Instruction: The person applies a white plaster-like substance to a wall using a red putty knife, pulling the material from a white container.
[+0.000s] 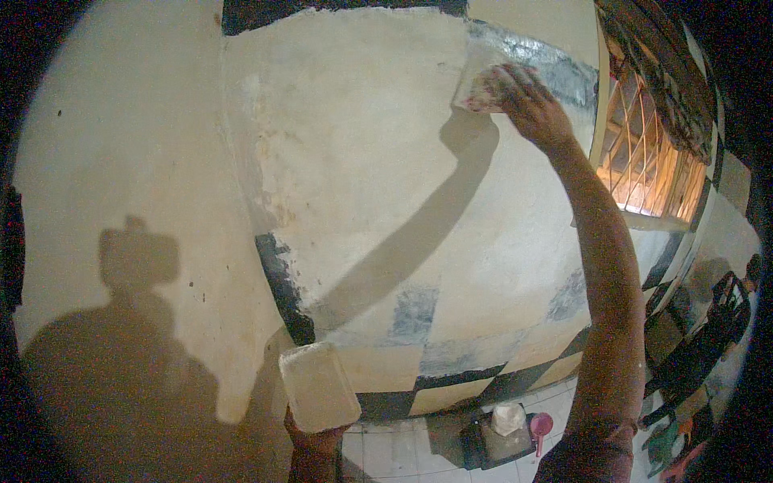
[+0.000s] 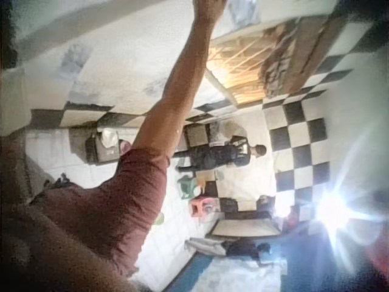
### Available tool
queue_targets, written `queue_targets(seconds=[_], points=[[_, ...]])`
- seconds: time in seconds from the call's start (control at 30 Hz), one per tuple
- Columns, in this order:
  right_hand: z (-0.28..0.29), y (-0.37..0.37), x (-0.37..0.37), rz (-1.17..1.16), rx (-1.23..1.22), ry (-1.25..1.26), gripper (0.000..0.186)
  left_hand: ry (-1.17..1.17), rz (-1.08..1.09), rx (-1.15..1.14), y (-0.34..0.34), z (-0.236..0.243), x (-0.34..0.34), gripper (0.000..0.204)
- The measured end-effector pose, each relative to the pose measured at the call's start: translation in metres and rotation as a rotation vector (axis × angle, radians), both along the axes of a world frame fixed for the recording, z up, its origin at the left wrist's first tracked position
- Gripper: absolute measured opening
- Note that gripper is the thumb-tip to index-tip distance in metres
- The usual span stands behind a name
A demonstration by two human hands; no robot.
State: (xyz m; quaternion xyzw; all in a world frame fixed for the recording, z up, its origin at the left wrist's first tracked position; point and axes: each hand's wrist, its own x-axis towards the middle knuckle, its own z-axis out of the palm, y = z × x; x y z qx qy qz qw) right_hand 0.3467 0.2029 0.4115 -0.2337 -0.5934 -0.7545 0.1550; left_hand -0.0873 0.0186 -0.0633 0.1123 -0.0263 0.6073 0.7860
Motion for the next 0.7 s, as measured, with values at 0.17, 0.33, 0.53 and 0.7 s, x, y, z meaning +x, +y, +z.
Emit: queue_targets(seconds=[0.17,0.33,0.53,0.7], points=[[-0.015,0.013,-0.104,0.159,-0.211,-0.047,0.042,0.071,0.080,-0.104,-0.007,0.015,0.000,0.061],[-0.053,0.045,-0.282,0.302,-0.313,-0.104,0.043,0.062,0.041,-0.148,-0.008,0.023,0.008,0.060],[-0.096,0.073,-0.252,0.157,-0.581,0.075,0.052,0.009,0.061,-0.031,-0.013,0.006,-0.001,0.069],[-0.093,-0.015,-0.005,0.035,-0.264,0.222,0.049,-0.130,-0.088,0.070,-0.014,0.001,0.001,0.061]])
